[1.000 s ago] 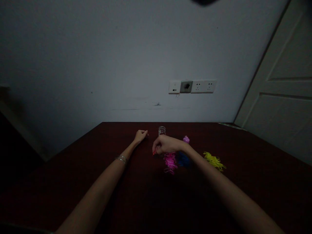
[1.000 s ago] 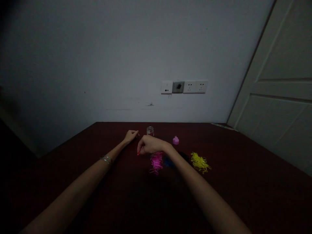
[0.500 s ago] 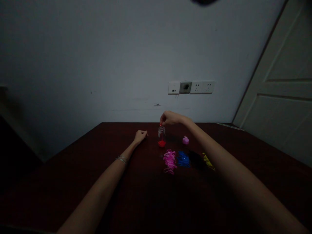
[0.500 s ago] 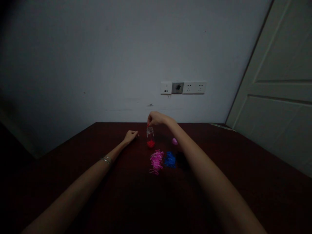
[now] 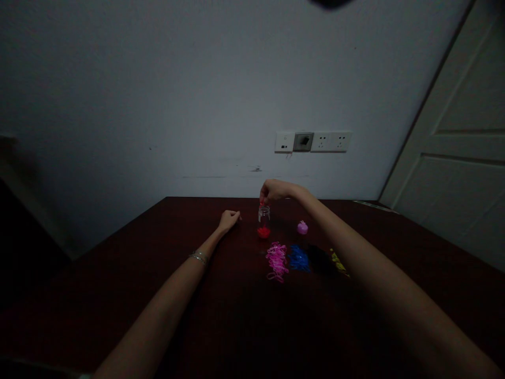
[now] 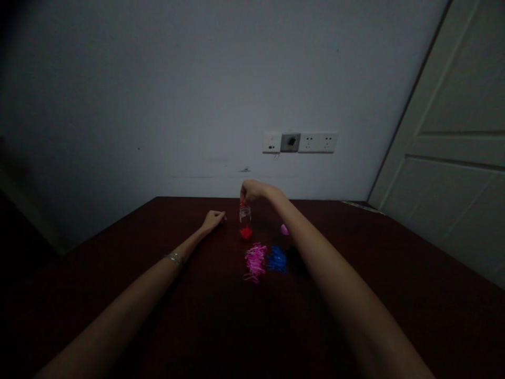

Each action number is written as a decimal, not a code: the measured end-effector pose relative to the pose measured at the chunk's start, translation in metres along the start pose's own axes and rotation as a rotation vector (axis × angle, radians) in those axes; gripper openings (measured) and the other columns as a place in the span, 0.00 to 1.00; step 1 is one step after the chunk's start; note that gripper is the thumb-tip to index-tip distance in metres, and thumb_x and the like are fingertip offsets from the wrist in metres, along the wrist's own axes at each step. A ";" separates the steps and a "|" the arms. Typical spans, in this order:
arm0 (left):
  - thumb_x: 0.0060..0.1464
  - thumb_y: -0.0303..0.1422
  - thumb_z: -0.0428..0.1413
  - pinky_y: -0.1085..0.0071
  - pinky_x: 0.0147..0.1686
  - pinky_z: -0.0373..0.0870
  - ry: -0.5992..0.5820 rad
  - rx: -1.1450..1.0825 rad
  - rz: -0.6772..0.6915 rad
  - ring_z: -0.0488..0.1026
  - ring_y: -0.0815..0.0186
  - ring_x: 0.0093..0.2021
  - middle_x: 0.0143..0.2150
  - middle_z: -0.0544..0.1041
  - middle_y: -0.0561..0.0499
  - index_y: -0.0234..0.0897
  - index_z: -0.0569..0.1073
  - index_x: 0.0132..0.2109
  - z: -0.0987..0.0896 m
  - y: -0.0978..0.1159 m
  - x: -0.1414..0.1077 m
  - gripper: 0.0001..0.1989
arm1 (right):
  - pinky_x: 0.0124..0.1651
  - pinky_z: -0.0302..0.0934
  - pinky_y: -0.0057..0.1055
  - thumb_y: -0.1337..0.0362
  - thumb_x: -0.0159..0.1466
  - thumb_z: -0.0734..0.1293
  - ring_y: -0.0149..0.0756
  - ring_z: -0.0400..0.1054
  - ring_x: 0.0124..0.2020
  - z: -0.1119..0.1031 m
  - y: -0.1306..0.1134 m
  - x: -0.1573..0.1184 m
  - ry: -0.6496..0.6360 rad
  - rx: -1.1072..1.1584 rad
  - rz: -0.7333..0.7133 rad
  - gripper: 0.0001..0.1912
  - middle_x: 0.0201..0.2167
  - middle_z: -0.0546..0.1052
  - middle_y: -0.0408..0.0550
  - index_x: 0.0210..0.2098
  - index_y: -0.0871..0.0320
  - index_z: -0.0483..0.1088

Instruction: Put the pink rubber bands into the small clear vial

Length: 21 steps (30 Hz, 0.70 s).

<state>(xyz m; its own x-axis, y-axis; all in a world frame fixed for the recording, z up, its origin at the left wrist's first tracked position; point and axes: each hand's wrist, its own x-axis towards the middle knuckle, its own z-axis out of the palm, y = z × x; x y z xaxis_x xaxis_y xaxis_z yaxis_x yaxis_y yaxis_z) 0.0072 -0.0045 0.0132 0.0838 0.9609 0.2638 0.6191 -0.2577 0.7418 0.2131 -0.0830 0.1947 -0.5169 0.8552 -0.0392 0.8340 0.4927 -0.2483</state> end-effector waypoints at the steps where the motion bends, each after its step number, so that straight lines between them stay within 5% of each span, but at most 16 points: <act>1: 0.51 0.39 0.46 0.74 0.27 0.58 0.001 0.001 -0.001 0.66 0.69 0.23 0.17 0.69 0.52 0.32 0.74 0.24 0.000 0.000 0.000 0.19 | 0.28 0.56 0.24 0.74 0.48 0.65 0.30 0.66 0.27 0.000 0.000 0.001 -0.003 -0.001 0.003 0.15 0.30 0.76 0.52 0.36 0.68 0.75; 21: 0.49 0.42 0.45 0.75 0.25 0.56 -0.001 -0.028 0.021 0.63 0.70 0.20 0.16 0.67 0.53 0.31 0.74 0.24 0.006 -0.012 0.008 0.21 | 0.25 0.54 0.25 0.70 0.47 0.67 0.29 0.63 0.23 -0.001 0.008 -0.002 -0.044 0.002 0.047 0.12 0.25 0.75 0.47 0.32 0.64 0.76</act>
<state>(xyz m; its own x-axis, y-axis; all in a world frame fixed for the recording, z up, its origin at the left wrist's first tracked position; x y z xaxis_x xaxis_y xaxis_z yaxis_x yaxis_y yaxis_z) 0.0051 0.0068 0.0029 0.0972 0.9555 0.2787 0.5951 -0.2802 0.7532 0.2212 -0.0807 0.1941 -0.4854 0.8693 -0.0930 0.8570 0.4520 -0.2475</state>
